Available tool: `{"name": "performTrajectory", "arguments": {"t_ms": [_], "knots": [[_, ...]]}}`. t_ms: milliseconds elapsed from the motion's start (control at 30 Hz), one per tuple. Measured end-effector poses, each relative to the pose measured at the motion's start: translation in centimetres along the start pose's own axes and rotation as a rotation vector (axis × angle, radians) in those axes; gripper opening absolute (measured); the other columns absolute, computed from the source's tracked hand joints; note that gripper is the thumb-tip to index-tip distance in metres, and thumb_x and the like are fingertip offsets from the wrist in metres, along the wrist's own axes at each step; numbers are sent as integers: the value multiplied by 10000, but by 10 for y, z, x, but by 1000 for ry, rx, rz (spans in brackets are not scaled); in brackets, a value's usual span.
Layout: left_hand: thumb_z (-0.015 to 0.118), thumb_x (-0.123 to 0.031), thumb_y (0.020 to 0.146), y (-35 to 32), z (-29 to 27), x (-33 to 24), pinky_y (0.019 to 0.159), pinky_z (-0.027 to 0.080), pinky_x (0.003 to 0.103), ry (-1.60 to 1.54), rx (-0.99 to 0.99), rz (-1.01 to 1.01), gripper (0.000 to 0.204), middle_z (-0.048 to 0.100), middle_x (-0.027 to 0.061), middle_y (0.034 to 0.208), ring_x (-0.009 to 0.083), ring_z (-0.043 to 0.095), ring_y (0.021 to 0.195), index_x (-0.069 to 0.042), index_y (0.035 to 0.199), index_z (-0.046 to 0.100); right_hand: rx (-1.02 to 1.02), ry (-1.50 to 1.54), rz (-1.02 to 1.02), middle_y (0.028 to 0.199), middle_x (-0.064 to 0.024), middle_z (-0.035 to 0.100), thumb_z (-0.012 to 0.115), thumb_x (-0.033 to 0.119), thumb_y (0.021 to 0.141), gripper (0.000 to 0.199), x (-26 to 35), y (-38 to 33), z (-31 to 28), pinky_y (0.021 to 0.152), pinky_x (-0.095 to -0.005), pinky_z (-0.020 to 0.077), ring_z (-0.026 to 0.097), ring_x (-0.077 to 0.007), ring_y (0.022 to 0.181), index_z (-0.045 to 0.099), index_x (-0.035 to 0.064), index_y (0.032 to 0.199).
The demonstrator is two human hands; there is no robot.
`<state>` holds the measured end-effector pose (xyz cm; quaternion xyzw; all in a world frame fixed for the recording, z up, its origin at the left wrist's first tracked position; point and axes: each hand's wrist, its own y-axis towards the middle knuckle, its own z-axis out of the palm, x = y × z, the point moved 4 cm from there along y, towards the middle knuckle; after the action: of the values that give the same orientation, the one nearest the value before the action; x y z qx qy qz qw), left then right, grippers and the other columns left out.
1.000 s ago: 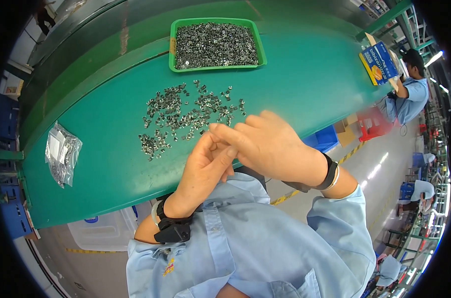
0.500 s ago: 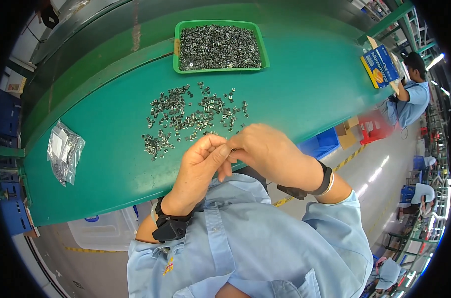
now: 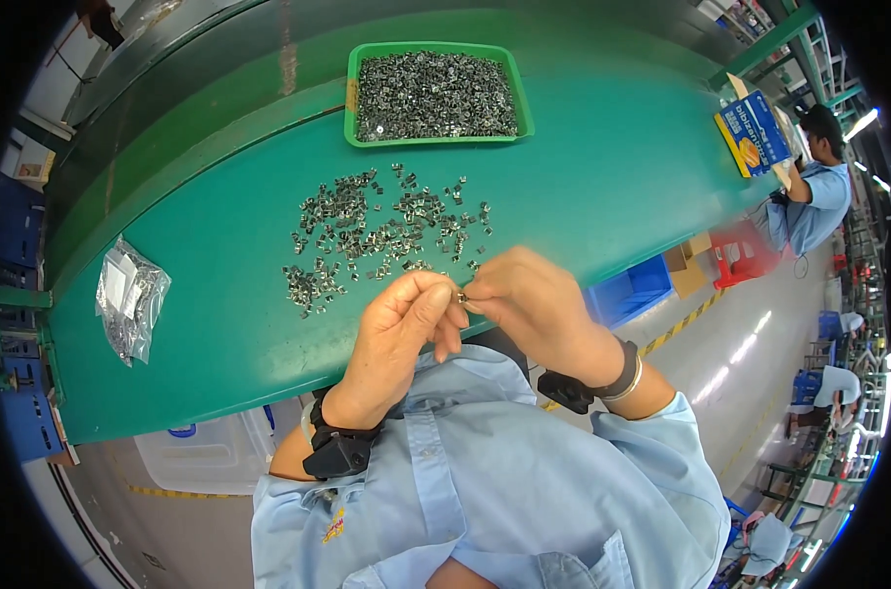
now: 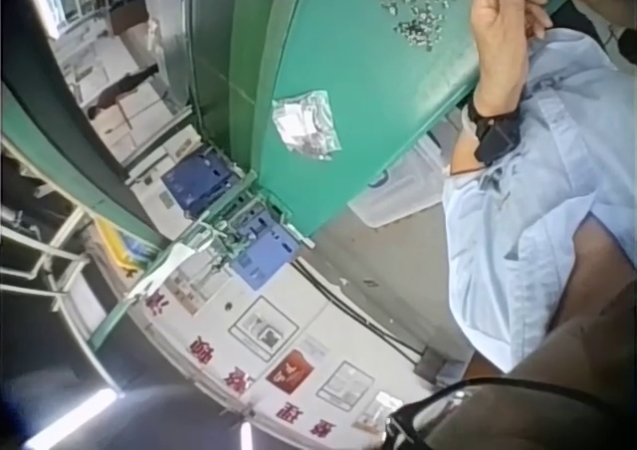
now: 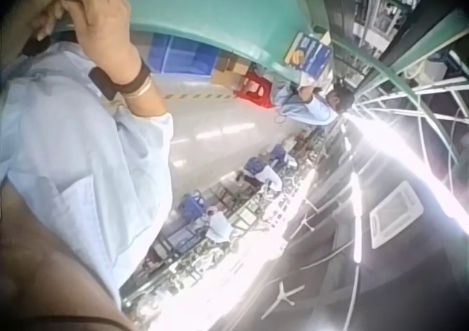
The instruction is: The person picks up a small metal part from a pile on the table, joins it with another part, and then places the assembled unit into a green tray.
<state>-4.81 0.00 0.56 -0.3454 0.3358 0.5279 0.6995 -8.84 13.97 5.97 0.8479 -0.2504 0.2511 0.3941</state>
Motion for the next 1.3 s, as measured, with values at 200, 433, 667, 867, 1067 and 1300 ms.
{"name": "performTrajectory", "arguments": {"t_ms": [200,433,667,867,1067,1300], "knots": [[494,-215,950,-2,4,4,519,432,244,-81,8,26,193,593,73,833,128,562,623,-24,976,500,-65,-28,-21,816,-75,590,695,-1,714,201,-1,-11,9,595,-316,483,593,-228,716,587,45,877],[503,-220,946,-3,5,5,504,418,244,-119,24,31,188,591,70,826,127,556,616,-32,964,499,-90,19,12,835,-76,602,695,-23,723,230,0,-15,12,597,-301,482,603,-224,741,600,56,918],[530,-208,933,-1,3,11,509,412,239,-264,112,-21,159,619,65,841,113,543,611,-52,913,509,-95,86,37,838,-74,608,675,-42,738,219,-1,-20,12,602,-289,479,603,-211,742,604,55,921],[551,-203,921,1,6,17,497,404,244,-419,180,-72,154,606,53,803,110,529,572,-64,877,501,-93,184,91,837,-70,612,667,-44,744,209,-1,-23,10,608,-294,475,601,-206,741,603,53,918],[553,-202,921,1,5,16,497,406,250,-298,127,-117,161,592,48,765,113,525,562,-65,860,496,-82,207,143,847,-76,617,657,-40,754,196,-10,-28,13,629,-298,471,595,-204,755,598,48,919],[549,-192,924,-2,14,7,486,403,253,-332,47,-139,141,574,44,707,123,518,549,-65,882,504,-122,233,104,853,-76,621,659,-8,779,173,-11,-30,10,644,-286,465,589,-196,754,594,51,927]]}}
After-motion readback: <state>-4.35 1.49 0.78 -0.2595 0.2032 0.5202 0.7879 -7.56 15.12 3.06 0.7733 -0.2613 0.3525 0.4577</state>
